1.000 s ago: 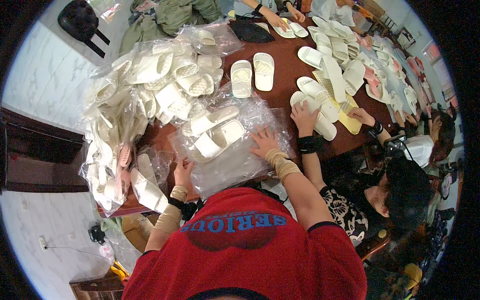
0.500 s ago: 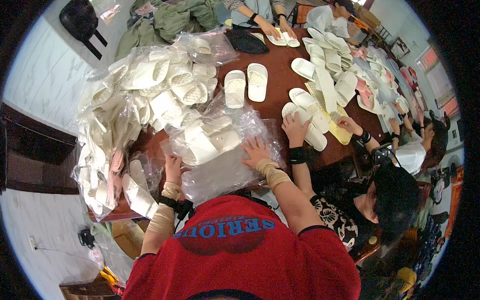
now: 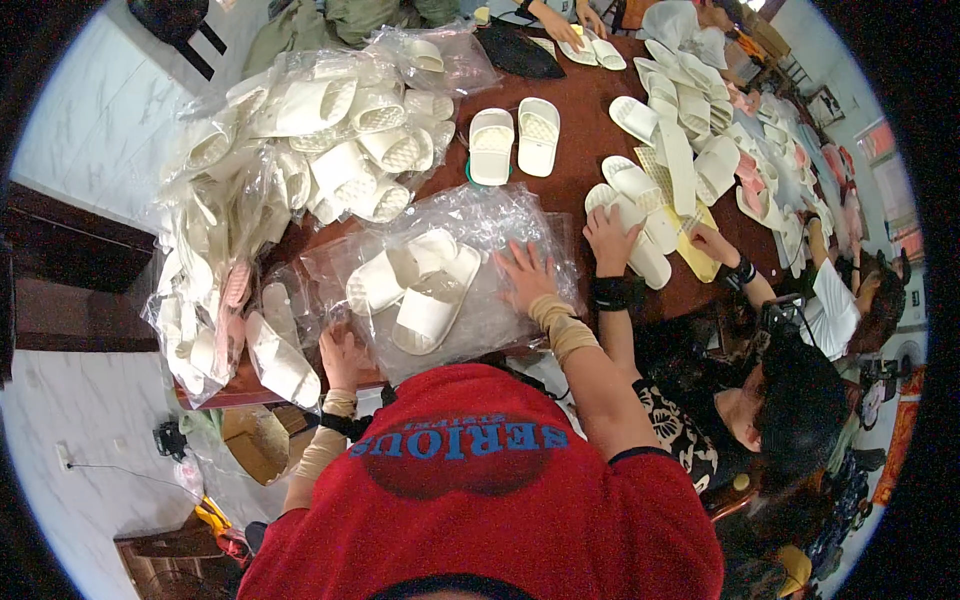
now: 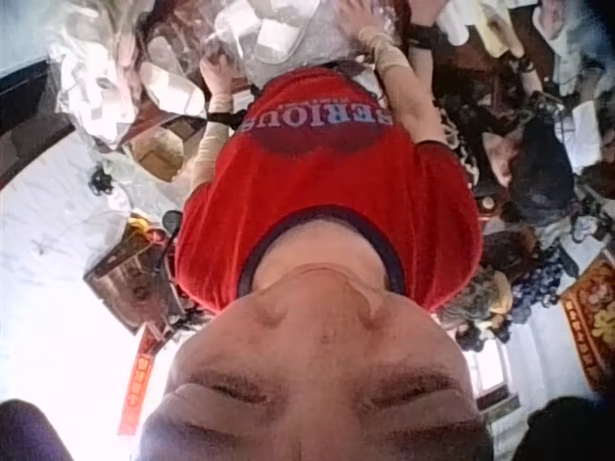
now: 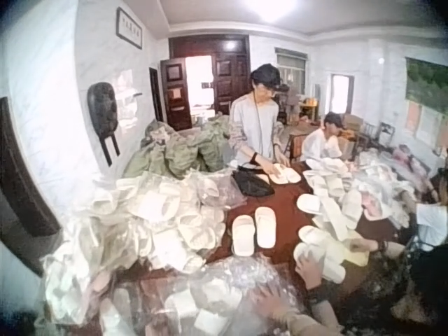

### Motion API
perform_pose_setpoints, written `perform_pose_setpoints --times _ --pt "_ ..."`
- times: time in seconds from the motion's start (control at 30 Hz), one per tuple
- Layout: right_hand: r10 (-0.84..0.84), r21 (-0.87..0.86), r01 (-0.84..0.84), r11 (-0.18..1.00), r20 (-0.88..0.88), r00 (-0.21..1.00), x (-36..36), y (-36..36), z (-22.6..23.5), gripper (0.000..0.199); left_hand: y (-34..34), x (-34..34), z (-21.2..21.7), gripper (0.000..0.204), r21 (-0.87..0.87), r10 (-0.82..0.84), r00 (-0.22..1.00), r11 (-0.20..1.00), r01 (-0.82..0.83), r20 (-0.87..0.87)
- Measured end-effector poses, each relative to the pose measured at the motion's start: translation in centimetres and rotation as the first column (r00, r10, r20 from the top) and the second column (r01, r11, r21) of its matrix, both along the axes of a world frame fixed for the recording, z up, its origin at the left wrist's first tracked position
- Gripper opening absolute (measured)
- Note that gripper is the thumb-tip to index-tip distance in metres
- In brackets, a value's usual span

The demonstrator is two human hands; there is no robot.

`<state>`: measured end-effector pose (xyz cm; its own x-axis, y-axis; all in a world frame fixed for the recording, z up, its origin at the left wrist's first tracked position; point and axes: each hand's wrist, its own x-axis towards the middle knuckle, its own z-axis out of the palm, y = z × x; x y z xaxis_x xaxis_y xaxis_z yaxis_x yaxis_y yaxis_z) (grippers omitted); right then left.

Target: Sorts and packages indoor slippers into plastic wrap bags at a manufacturing table.

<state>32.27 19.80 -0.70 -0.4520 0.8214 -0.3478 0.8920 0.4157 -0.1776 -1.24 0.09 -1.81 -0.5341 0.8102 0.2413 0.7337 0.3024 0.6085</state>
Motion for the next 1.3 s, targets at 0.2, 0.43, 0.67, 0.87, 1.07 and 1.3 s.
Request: perform_pose_setpoints --times 0.2,0.43,0.67,0.87,1.07,1.3 --pt "0.032 0.075 -0.018 0.997 -0.19 0.981 -0.4 -0.3 0.2 0.079 -1.1 -3.4 -7.9 0.046 -0.237 0.194 0.742 0.97 -0.049 0.642" --pt "-0.365 0.259 0.528 0.809 -0.482 0.797 3.1 0.3 -2.9 0.067 1.6 -1.4 -4.2 0.046 -0.204 0.019 0.724 0.964 0.168 0.689" --pt "-0.201 0.197 0.387 0.901 -0.601 0.774 0.4 -0.1 -4.1 0.06 2.2 -5.2 -3.9 0.046 0.013 0.073 0.526 0.987 -0.158 0.848" --pt "-0.152 0.354 0.305 0.884 -0.4 0.904 -5.0 -1.3 -0.4 0.042 -1.5 -8.4 -1.6 0.062 -0.118 0.15 0.907 0.987 -0.112 0.393" --pt "-0.216 -0.053 0.242 0.969 -0.657 0.722 -9.8 0.4 0.6 0.03 -1.9 -6.6 2.3 0.045 -0.08 0.18 0.955 0.983 -0.165 0.236" --pt "-0.38 -0.13 0.362 0.923 -0.451 0.808 -12.2 1.8 -0.3 0.025 -1.3 -7.1 2.7 0.017 -0.066 0.152 0.883 0.988 -0.137 0.444"
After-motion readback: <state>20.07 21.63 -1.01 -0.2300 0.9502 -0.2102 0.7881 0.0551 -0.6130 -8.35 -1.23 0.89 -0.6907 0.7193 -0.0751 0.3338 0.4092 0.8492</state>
